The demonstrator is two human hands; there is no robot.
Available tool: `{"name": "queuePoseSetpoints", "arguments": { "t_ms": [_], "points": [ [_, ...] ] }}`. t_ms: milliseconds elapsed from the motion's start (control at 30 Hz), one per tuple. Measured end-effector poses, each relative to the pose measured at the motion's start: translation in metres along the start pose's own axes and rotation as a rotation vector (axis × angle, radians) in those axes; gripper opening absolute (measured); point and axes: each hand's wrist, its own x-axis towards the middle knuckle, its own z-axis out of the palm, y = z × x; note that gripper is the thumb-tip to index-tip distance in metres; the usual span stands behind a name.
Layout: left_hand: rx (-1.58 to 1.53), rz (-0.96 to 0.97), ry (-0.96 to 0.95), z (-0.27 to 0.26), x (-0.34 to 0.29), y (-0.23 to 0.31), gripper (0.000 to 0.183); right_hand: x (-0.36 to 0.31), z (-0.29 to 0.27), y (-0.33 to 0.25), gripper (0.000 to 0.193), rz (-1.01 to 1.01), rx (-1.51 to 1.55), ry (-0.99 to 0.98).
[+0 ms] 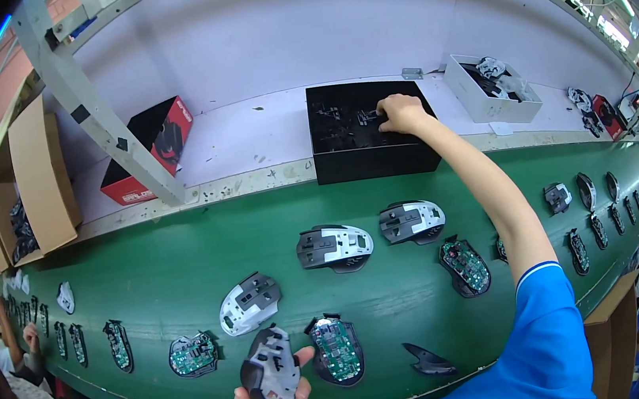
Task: The person assembles computer mouse shells by taking small components from containers, fitting them into mouse casings by hand, and placing the assembled mouse shells onto a conveyor belt.
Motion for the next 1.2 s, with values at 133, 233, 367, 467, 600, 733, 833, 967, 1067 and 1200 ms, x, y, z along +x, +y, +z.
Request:
{"name": "queuePoseSetpoints", "arguments": {
  "t_ms": [133,233,367,467,600,733,833,967,1067,1200],
  "points": [
    [0.078,-0.043,-0.028,0.007,0.005,-0.002,0.087,0.015,0.012,0.006,0.023,0.038,-0.115,-0.036],
    [-0.044,-0.019,0.036,0.004,-0.006,0.002,0.086,0.018,0.011,-0.013,0.015,0.123,-0.123,-0.01],
    [-0.28,-0.086,-0.038,0.009,-0.008,0.008,0.085,0.003,-0.02,0.016,0.024,0.172,0.714,-0.01],
    [-0.357,-0.155,-0.211,0.023,0.004,0.009,0.072,-0.02,-0.055,0.037,0.044,0.168,1.322,-0.136],
    [-0.213,-0.155,-0.268,0.039,0.001,-0.004,0.07,-0.124,-0.123,-0.048,0.02,-0.094,1.338,-0.199],
    [-0.166,-0.182,-0.207,0.049,-0.006,-0.02,0.073,-0.237,-0.156,-0.134,0.012,-0.423,1.213,-0.236],
    [-0.146,-0.191,-0.135,0.065,-0.019,-0.03,0.067,-0.283,-0.161,-0.153,0.015,-0.816,0.928,0.012],
    [-0.029,-0.139,-0.086,0.074,-0.034,-0.042,0.05,-0.32,-0.148,-0.161,0.022,-0.939,0.773,0.303],
    [0.103,-0.132,-0.127,0.079,-0.046,-0.047,0.052,-0.335,-0.144,-0.161,0.024,-0.956,0.657,0.378],
    [0.305,-0.009,-0.083,0.091,-0.056,-0.053,0.06,-0.354,-0.143,-0.158,0.027,-0.95,0.614,0.474]
  ]
}}
